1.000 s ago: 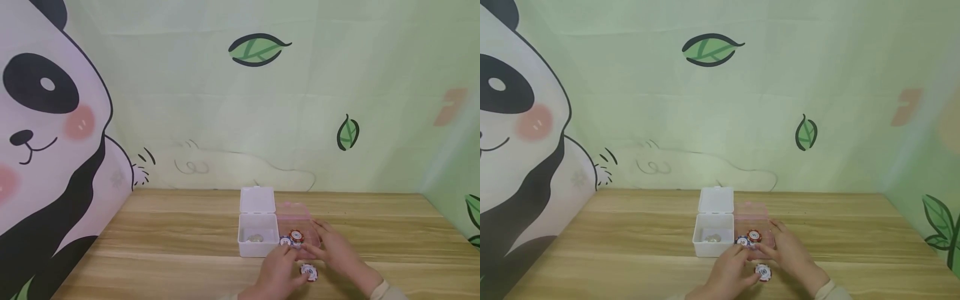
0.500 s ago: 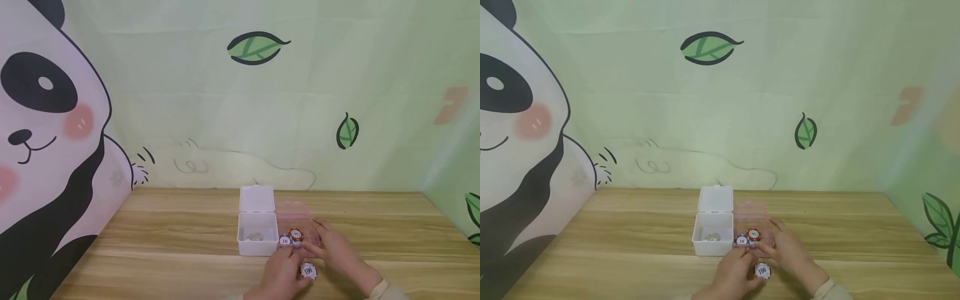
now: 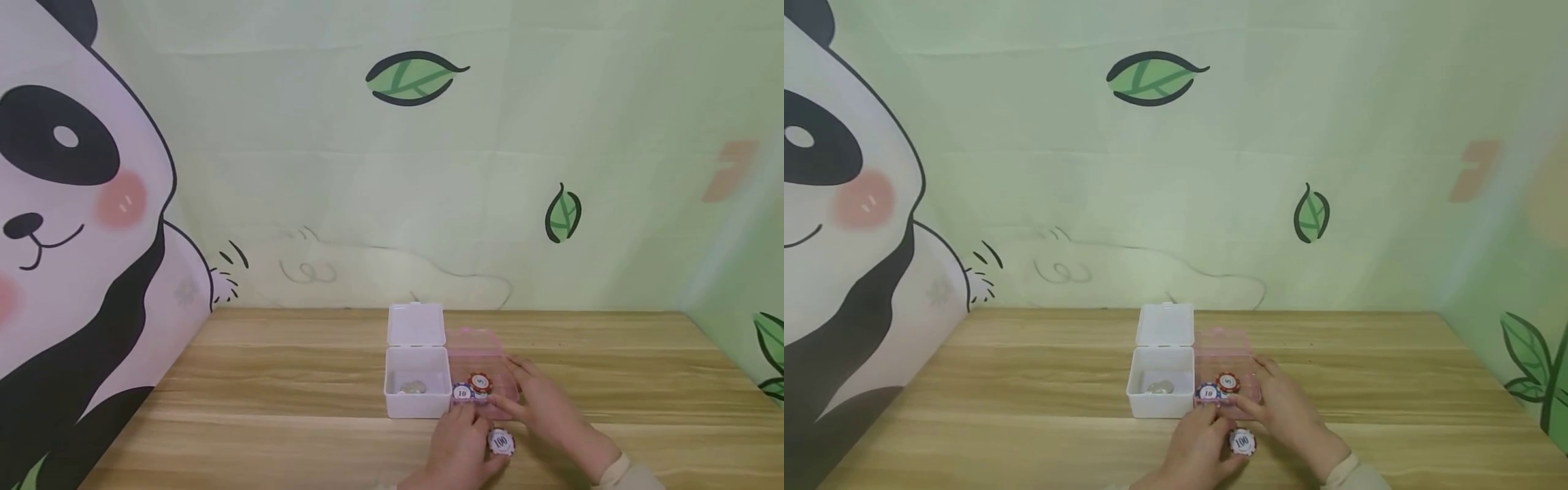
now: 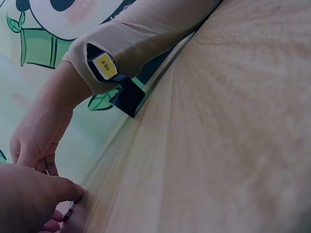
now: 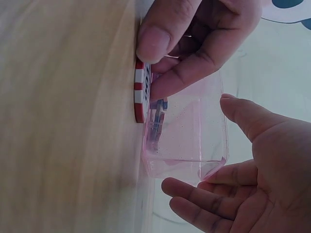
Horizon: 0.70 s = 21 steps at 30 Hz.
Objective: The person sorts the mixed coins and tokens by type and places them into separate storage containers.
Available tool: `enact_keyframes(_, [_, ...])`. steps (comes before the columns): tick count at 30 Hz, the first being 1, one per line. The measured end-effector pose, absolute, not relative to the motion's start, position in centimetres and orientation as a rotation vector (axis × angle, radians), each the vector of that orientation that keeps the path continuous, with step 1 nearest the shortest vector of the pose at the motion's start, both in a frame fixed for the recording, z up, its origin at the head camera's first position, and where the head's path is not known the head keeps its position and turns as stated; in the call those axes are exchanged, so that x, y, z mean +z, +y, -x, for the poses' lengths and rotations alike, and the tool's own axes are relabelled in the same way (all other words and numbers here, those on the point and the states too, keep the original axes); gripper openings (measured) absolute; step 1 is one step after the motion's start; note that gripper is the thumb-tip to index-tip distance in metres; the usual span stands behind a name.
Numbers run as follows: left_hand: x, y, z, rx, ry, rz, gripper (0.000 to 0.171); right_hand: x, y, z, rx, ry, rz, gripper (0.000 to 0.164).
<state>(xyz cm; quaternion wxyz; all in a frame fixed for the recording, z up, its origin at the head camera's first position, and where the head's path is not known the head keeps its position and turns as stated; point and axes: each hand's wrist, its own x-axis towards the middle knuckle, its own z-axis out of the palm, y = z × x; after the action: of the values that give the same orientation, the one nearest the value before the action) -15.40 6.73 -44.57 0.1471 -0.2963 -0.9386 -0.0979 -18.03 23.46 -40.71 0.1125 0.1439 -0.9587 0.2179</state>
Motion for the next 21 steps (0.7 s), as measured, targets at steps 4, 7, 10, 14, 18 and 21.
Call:
enact_keyframes(4, [-44.73, 6.65, 15.48, -0.255, -2.678, 0.872, 0.038, -40.83, 23.47, 18.10, 0.637, -2.809, -0.427, 0.071])
enact_keyframes(7, [-44.89, 6.66, 15.53, -0.239, -2.670, 0.883, 0.037, -40.85, 23.49, 18.08, 0.635, -2.807, -0.432, 0.071])
enact_keyframes(10, [-44.93, 6.70, 15.60, -0.232, -2.675, 0.900, 0.036, -40.84, 23.47, 18.04, 0.642, -2.807, -0.433, 0.072])
enact_keyframes(14, [-44.87, 6.74, 15.73, -0.248, -2.690, 0.939, 0.035, -40.92, 23.46, 18.05, 0.657, -2.807, -0.428, 0.073])
enact_keyframes(18, [-45.05, 6.73, 15.78, -0.268, -2.666, 0.958, 0.033, -41.02, 23.44, 18.08, 0.657, -2.801, -0.425, 0.073])
enact_keyframes(21, [-45.20, 6.69, 15.72, -0.286, -2.634, 0.949, 0.034, -41.02, 23.41, 18.08, 0.650, -2.797, -0.427, 0.072])
